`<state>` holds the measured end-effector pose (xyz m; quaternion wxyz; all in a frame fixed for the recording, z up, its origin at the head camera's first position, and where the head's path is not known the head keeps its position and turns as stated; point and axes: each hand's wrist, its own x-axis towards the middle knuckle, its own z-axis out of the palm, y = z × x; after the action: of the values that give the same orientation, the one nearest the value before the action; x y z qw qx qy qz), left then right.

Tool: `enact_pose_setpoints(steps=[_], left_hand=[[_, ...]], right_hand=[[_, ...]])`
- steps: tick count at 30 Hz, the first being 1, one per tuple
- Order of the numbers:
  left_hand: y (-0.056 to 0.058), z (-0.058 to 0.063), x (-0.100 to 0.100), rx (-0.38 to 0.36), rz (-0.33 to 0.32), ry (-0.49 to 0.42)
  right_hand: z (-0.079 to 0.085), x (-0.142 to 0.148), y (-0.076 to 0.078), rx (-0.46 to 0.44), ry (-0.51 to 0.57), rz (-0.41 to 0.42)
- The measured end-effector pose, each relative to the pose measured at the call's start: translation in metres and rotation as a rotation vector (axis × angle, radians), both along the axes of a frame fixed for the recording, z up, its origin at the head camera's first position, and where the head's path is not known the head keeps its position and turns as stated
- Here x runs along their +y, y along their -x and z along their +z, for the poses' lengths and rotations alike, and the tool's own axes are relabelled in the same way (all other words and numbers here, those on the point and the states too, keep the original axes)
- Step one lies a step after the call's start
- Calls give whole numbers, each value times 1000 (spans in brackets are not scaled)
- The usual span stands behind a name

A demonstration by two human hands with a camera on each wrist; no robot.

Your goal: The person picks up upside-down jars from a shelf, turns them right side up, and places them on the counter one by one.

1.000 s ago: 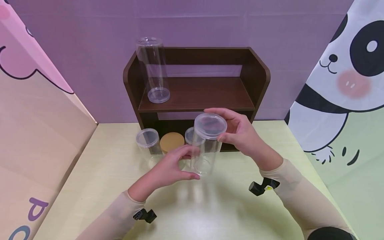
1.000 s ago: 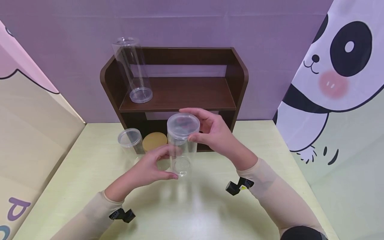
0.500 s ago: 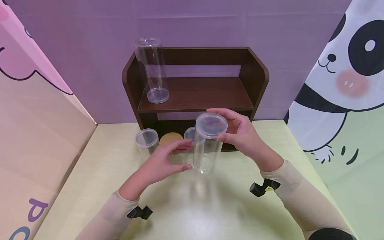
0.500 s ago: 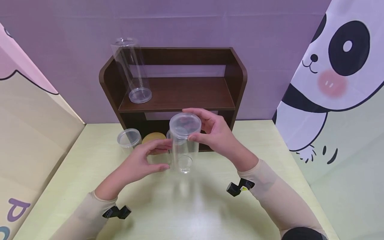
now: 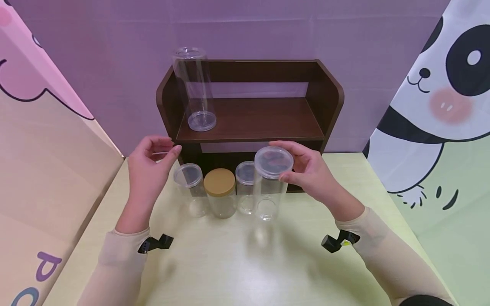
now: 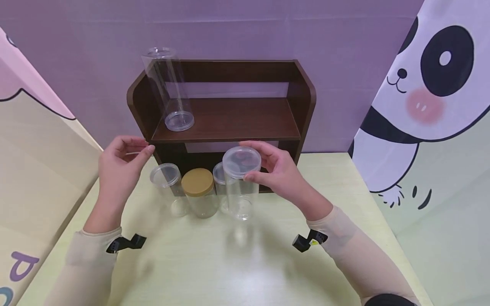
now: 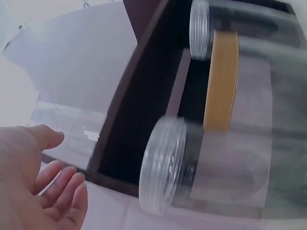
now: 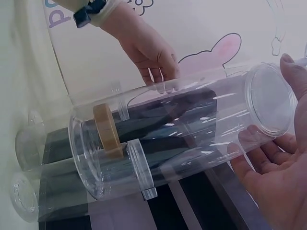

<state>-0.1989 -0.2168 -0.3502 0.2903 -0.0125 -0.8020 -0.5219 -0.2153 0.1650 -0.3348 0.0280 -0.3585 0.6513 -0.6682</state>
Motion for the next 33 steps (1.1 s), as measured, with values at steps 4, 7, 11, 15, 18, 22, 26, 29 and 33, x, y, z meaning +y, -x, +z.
enact_pose_setpoints(steps=[4, 7, 11, 15, 18, 22, 26, 29, 33], left_hand=[[16, 0, -8, 15, 68, -16], [27, -2, -10, 40, 53, -27], [37, -2, -9, 64, 43, -50], [42, -2, -7, 69, 56, -67], [44, -3, -6, 72, 64, -78], [45, -3, -6, 77, 66, -80], [44, -3, -6, 76, 64, -74], [43, -3, -7, 80, 63, -72], [44, -4, -7, 88, 59, -67]], right_hand=[[-2, 3, 1, -2, -3, -8], [-4, 6, 1, -1, -8, -20], [-7, 11, 2, -5, -11, -35], [-10, 15, 4, -11, 11, -22], [-11, 17, 6, -10, 26, -13], [-10, 20, 8, 10, 24, -26], [-9, 21, 10, 35, 1, -59], [-8, 22, 13, 41, -6, -79], [-11, 22, 16, 44, -18, -105]])
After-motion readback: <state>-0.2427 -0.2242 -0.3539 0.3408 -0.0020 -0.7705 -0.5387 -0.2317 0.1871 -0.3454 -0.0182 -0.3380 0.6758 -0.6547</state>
